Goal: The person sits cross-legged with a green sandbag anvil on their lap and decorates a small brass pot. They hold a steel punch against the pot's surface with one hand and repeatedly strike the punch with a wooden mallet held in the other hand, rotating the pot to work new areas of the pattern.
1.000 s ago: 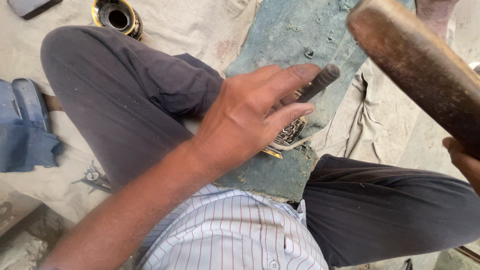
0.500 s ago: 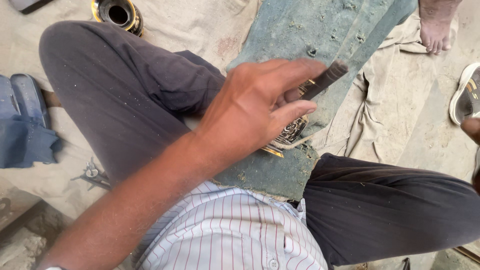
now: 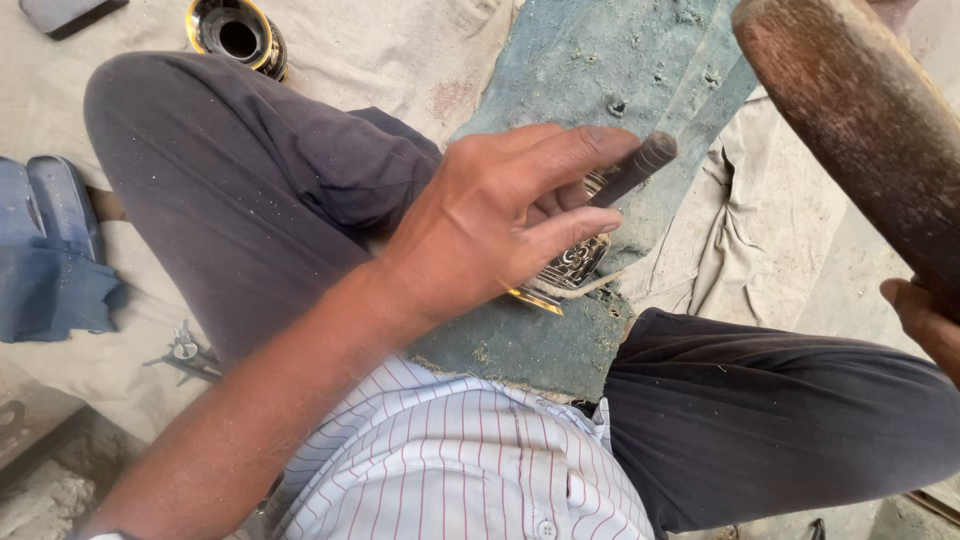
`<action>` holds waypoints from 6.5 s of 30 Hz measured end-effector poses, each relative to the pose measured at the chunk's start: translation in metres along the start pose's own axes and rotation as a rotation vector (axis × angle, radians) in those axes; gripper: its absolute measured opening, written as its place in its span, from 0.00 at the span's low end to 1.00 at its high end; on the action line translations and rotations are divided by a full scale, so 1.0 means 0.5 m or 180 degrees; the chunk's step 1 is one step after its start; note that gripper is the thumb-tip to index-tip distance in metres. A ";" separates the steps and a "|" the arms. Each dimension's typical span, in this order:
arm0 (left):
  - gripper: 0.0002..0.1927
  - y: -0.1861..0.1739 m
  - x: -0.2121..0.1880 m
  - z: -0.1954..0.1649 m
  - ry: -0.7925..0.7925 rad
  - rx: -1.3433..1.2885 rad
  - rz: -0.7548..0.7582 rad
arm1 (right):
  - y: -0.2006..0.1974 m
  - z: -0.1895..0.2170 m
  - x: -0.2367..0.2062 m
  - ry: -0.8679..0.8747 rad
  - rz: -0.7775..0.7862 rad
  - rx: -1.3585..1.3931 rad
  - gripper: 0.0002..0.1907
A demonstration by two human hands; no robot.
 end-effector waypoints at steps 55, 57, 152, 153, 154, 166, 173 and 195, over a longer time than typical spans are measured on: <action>0.22 0.003 -0.010 0.021 0.0232 0.0037 0.0014 | 0.004 -0.004 -0.008 0.1098 0.0352 0.0337 0.21; 0.22 0.005 -0.008 0.023 0.0225 0.0043 0.0021 | 0.021 -0.017 -0.003 0.1130 0.0378 0.0289 0.21; 0.23 0.008 -0.016 0.015 0.0218 0.0254 0.0133 | 0.001 -0.013 -0.018 0.1010 0.0173 0.0259 0.27; 0.23 0.008 -0.017 0.016 0.0200 0.0202 0.0101 | -0.002 -0.009 -0.018 0.1019 0.0173 0.0252 0.26; 0.23 0.008 -0.019 0.019 0.0178 0.0149 0.0071 | -0.002 -0.006 -0.022 0.1033 0.0182 0.0231 0.26; 0.24 -0.006 -0.004 -0.030 -0.0083 -0.0096 -0.0033 | 0.029 -0.050 -0.004 0.1000 0.0133 0.0440 0.20; 0.23 -0.060 -0.001 -0.048 -0.0246 -0.0155 -0.0226 | -0.045 0.166 -0.002 0.1950 -0.0284 0.2027 0.22; 0.23 0.017 -0.014 -0.003 -0.0108 0.0226 -0.0012 | 0.178 -0.166 -0.001 0.1250 0.0410 0.0560 0.14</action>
Point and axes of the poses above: each hand's wrist, its own x-axis towards the middle knuckle, its own y-axis out of the palm, z = x × y, the point moved 2 cm from there along x, towards the middle knuckle, and after that the axes turned 13 degrees about -z, right-handed, at the moved point
